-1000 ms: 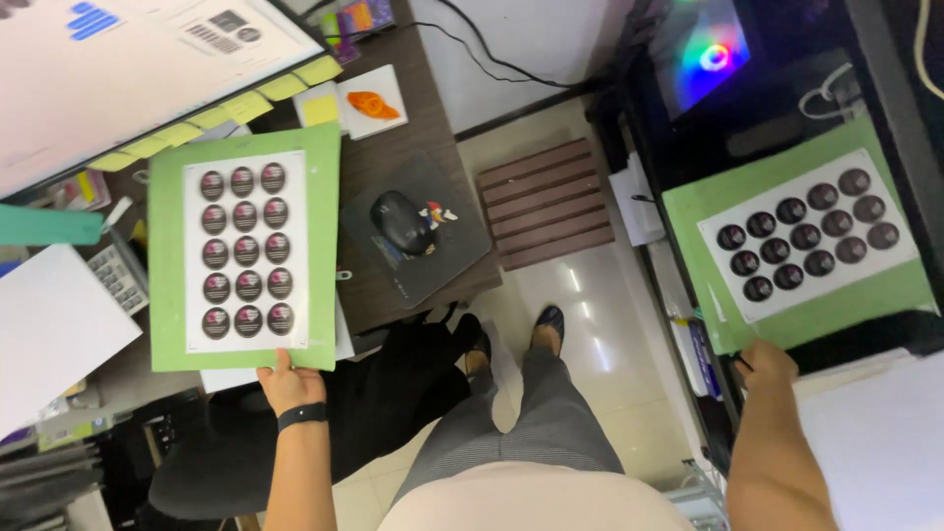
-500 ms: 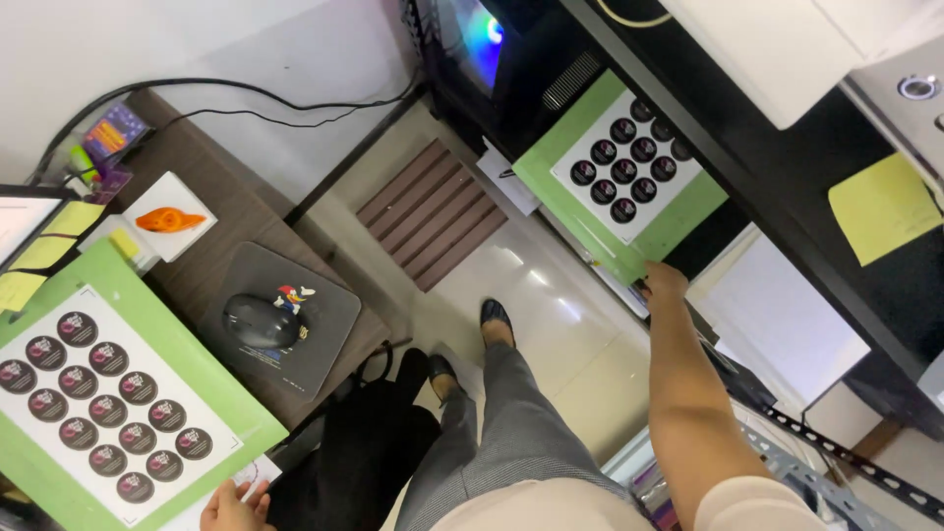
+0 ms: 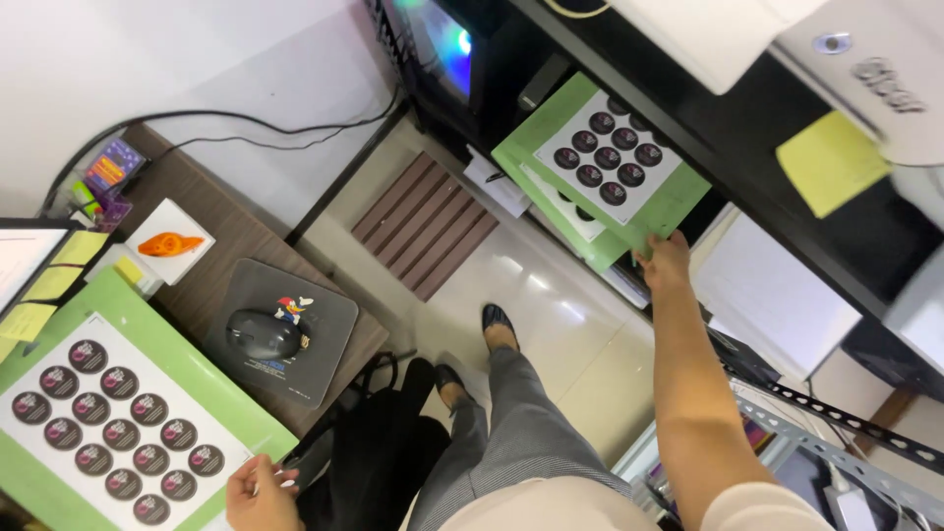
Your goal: The person is producing stickers by loading printed sheets into a cutting machine and then manually peeling away the excess material.
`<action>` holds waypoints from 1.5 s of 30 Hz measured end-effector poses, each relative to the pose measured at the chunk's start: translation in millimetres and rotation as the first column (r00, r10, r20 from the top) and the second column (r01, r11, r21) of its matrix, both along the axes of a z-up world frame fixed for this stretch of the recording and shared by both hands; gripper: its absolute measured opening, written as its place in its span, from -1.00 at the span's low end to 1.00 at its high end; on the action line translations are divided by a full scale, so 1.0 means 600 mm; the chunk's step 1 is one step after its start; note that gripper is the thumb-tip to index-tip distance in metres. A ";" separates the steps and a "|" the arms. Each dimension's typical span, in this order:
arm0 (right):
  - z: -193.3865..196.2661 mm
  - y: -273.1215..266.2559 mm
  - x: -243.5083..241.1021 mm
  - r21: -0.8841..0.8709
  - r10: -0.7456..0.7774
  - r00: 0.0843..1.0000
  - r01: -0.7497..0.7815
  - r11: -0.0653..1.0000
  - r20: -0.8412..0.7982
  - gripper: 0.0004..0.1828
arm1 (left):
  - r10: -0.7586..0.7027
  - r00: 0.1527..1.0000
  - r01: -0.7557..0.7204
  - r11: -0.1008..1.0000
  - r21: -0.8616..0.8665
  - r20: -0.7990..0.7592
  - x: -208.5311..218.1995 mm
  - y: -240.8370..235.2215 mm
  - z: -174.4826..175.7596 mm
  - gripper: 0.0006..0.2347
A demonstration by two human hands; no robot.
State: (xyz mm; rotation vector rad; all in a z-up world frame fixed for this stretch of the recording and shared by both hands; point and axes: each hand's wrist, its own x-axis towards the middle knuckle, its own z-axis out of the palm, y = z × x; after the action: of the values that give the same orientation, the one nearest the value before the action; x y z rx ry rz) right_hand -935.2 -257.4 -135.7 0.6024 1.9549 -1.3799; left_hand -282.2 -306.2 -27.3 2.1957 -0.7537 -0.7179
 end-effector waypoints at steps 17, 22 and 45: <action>0.287 0.165 0.519 -0.779 0.666 0.741 -0.363 0.512 0.092 -0.47 | -0.477 0.609 0.461 0.863 -0.207 -0.634 -0.265 0.014 0.260 -0.42; 0.498 0.100 0.412 -0.330 0.799 0.242 -0.942 0.059 -0.550 -0.50 | -0.584 0.352 0.269 0.811 -0.519 -0.731 -0.266 -0.061 0.300 -0.33; 0.825 -0.197 -0.401 0.525 0.738 0.002 -0.702 0.482 -0.675 -0.53 | -0.675 0.306 0.382 0.733 -0.563 -0.671 -0.568 -0.367 0.378 -0.51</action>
State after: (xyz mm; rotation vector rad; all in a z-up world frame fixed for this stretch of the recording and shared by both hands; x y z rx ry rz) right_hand -1175.8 -375.9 359.5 -1.3641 2.3746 -0.8833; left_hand -622.8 -526.4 199.5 0.9590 -0.9514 -1.7370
